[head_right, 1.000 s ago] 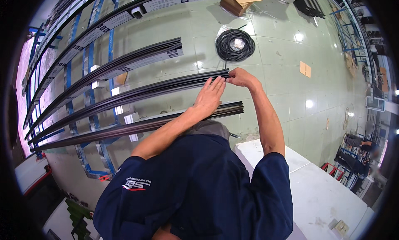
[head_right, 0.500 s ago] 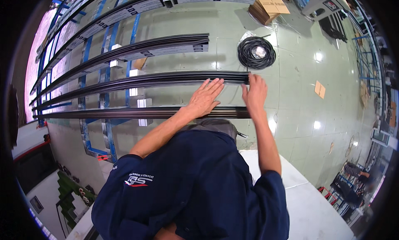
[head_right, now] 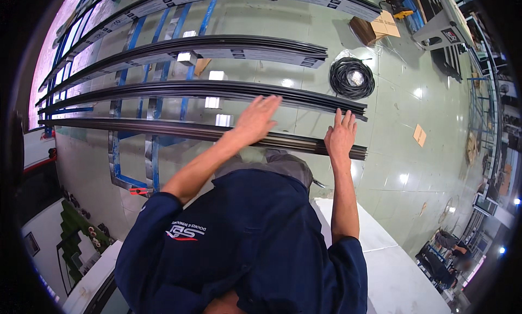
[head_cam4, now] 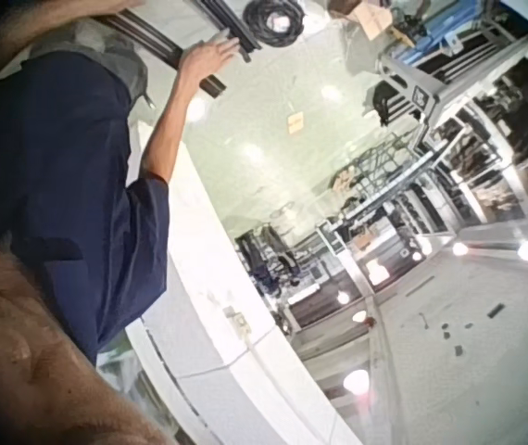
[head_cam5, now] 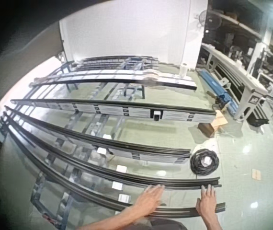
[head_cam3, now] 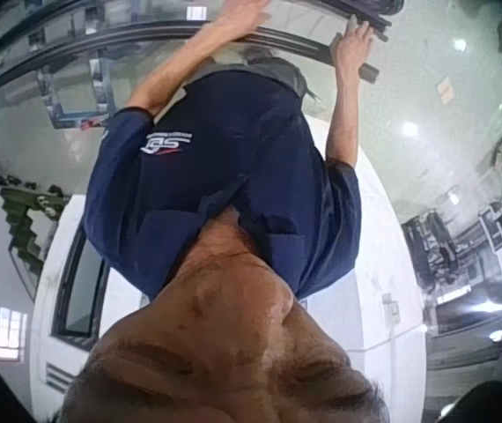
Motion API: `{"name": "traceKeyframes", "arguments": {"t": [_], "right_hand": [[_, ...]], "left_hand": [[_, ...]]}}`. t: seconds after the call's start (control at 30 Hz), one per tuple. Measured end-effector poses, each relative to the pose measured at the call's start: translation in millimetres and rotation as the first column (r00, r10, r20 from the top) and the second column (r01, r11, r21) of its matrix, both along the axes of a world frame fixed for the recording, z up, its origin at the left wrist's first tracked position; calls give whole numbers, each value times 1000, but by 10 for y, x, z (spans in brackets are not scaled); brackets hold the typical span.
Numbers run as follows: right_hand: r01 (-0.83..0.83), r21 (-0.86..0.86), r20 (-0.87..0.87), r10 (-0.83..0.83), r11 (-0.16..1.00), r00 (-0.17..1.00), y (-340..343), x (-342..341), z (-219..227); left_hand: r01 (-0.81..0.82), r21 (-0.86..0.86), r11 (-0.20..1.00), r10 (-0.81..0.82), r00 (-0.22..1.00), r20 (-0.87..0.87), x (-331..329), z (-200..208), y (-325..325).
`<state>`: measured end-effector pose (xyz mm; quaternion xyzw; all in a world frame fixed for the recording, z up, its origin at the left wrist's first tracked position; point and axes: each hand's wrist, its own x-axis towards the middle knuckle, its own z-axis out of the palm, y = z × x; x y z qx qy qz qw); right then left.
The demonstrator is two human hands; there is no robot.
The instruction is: Install rubber seal into the grooves of aluminum extrusions.
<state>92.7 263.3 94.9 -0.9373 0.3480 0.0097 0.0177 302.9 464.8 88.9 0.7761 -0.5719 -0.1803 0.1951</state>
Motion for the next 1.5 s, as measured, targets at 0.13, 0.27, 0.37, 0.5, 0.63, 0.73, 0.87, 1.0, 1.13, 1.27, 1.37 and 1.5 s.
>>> {"name": "traceKeyframes", "arguments": {"t": [0.13,0.27,0.37,0.5,0.63,0.73,0.87,1.0,1.13,1.27,1.37,1.5], "right_hand": [[59,-103,-125,-72,993,990,87,197,-122],[-3,89,-76,10,996,997,470,574,-50],[-98,-139,6,100,985,995,896,772,-228],[-16,-80,-62,11,997,998,941,900,-184],[-109,111,42,105,988,994,1320,1237,-26],[-228,37,75,225,973,972,1695,1484,-4],[-208,-23,38,209,978,977,1814,1604,38],[-355,182,178,324,917,929,2013,1859,114],[-455,75,137,443,887,886,2251,1993,35],[-376,153,83,368,914,926,2317,2120,117],[-538,198,234,493,820,838,2501,2342,218],[-536,45,170,523,843,835,2708,2504,145]], "left_hand": [[78,-86,993,-75,997,33,145,-96,245],[121,-102,987,-127,991,-48,339,18,425],[20,-75,997,-19,1000,3,711,-3,845],[68,-127,990,-68,998,0,814,0,1050],[22,-106,994,-30,997,-71,1046,52,1231],[-114,-54,992,109,990,-88,1183,-46,1535],[-46,-185,982,48,999,5,1194,-88,1592],[-70,-177,982,50,992,-115,1312,-67,1687],[-144,-162,976,149,989,19,1298,-71,1800],[-129,-160,979,117,990,-82,1464,-46,1910],[-134,-154,979,131,991,-32,1616,-67,2101],[-164,-166,972,175,983,59,1628,-112,2253]]}}
